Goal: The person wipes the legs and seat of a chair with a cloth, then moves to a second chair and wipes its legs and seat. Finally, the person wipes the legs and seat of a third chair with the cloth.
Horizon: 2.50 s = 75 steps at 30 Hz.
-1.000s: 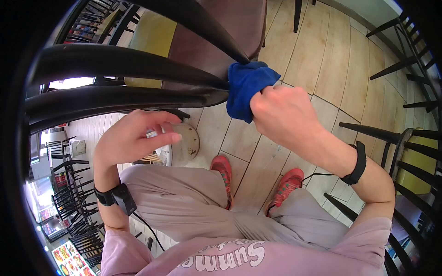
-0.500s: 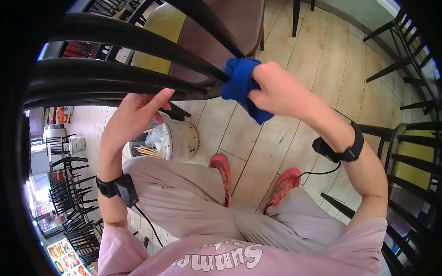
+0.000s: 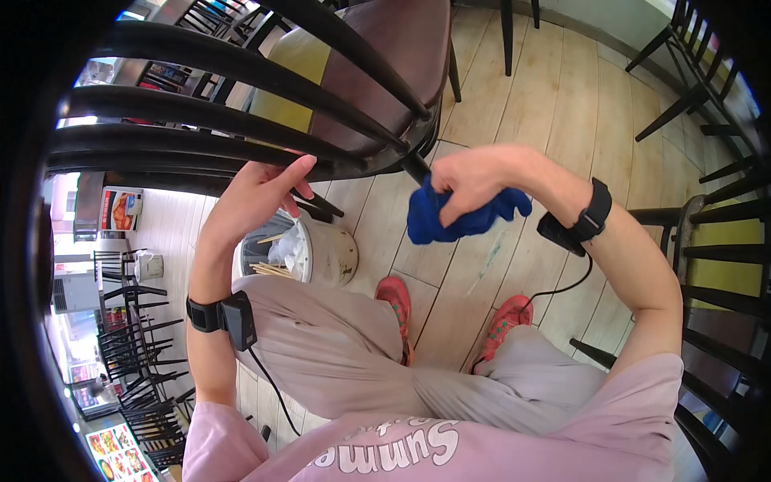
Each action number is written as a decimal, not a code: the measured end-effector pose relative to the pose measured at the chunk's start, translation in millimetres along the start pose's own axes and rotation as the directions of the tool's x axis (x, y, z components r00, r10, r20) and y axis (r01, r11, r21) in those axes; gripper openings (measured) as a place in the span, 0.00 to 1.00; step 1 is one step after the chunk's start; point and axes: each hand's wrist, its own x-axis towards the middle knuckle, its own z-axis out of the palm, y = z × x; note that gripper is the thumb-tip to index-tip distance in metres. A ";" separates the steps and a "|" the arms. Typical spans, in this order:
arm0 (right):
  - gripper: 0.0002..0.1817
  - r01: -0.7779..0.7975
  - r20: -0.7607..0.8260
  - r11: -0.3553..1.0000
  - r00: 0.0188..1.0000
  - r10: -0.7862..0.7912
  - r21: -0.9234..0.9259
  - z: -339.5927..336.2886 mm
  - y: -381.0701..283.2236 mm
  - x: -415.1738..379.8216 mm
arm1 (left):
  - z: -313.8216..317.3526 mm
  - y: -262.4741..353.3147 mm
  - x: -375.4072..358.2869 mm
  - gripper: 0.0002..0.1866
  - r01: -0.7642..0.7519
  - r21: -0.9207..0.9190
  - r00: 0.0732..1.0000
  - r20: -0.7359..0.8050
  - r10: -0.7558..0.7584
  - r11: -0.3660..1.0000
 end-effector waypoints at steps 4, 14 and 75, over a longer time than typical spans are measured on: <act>0.20 -0.006 -0.108 0.999 0.994 0.012 0.054 13.6 43.5 -11.4 | -1.6 -1.7 -1.3 0.24 0.016 -0.003 1.000 0.013 -0.016 1.000; 0.22 0.505 -0.692 0.736 0.718 -0.070 0.450 14.3 29.0 -24.1 | -3.4 -13.3 3.4 0.26 0.000 0.023 1.000 0.028 0.000 1.000; 0.14 0.350 -0.664 0.899 0.742 -0.093 0.265 28.3 18.8 7.9 | -0.9 -8.4 2.9 0.21 0.001 0.026 1.000 -0.005 -0.001 1.000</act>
